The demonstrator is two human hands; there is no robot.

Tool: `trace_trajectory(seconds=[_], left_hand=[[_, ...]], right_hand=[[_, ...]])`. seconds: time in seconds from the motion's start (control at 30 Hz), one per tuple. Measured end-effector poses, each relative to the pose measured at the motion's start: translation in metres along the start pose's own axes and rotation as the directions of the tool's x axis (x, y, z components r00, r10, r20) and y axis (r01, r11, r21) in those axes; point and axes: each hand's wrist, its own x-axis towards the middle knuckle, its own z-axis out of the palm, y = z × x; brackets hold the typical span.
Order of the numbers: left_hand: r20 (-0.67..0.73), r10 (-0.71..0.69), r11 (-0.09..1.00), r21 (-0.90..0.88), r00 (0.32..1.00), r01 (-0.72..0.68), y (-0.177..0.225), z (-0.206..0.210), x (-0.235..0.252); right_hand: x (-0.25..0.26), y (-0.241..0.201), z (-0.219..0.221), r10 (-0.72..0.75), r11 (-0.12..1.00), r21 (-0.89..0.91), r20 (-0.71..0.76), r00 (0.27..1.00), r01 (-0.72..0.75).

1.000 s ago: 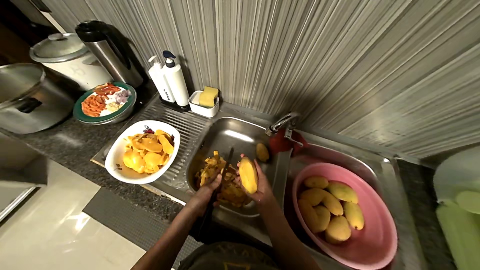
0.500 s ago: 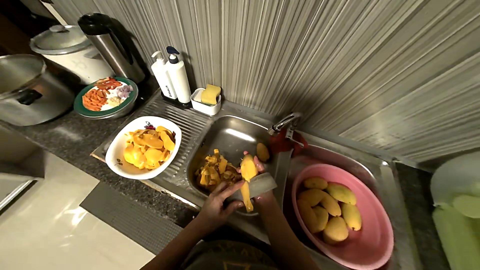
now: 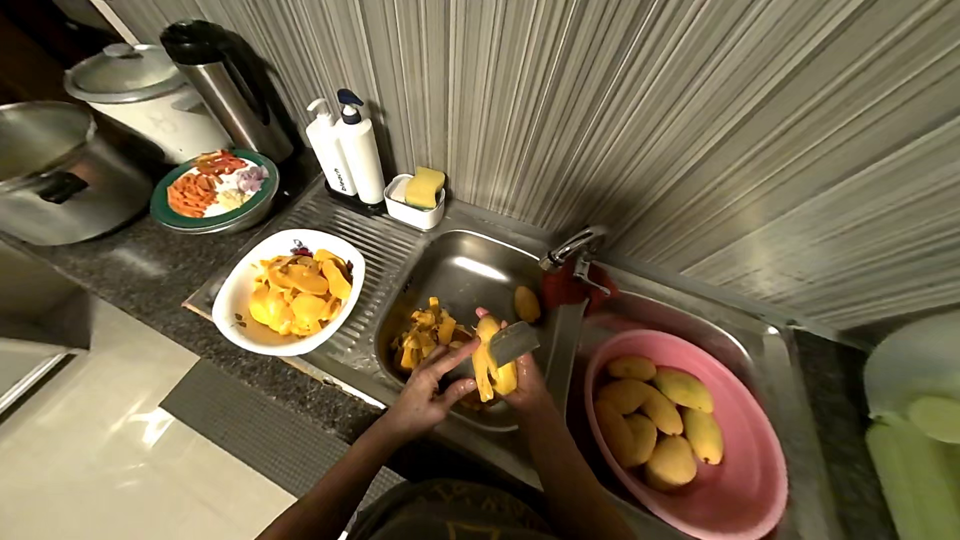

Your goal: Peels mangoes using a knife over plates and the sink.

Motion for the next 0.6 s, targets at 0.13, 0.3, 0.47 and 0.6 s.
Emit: trace_trajectory(seconds=[0.13, 0.3, 0.47, 0.6], left_hand=[[0.033, -0.008, 0.997, -0.075, 0.999, 0.010, 0.000, -0.003, 0.004], [0.044, 0.007, 0.999, -0.034, 0.999, -0.005, 0.003, -0.006, 0.012], [0.123, 0.068, 0.989, -0.139, 0.990, -0.050, 0.000, -0.006, 0.018], [0.138, 0.052, 0.969, -0.247, 0.989, -0.017, 0.001, -0.004, 0.021]], right_hand=[[0.000, -0.002, -0.007, -0.001, 0.997, -0.080, 0.098, 0.995, 0.009], [0.000, -0.004, -0.013, -0.013, 0.995, -0.096, 0.122, 0.992, 0.025], [-0.002, -0.010, -0.021, 0.026, 0.987, -0.160, 0.191, 0.981, 0.005], [-0.004, -0.017, -0.027, 0.074, 0.965, -0.261, 0.202, 0.977, -0.019]])
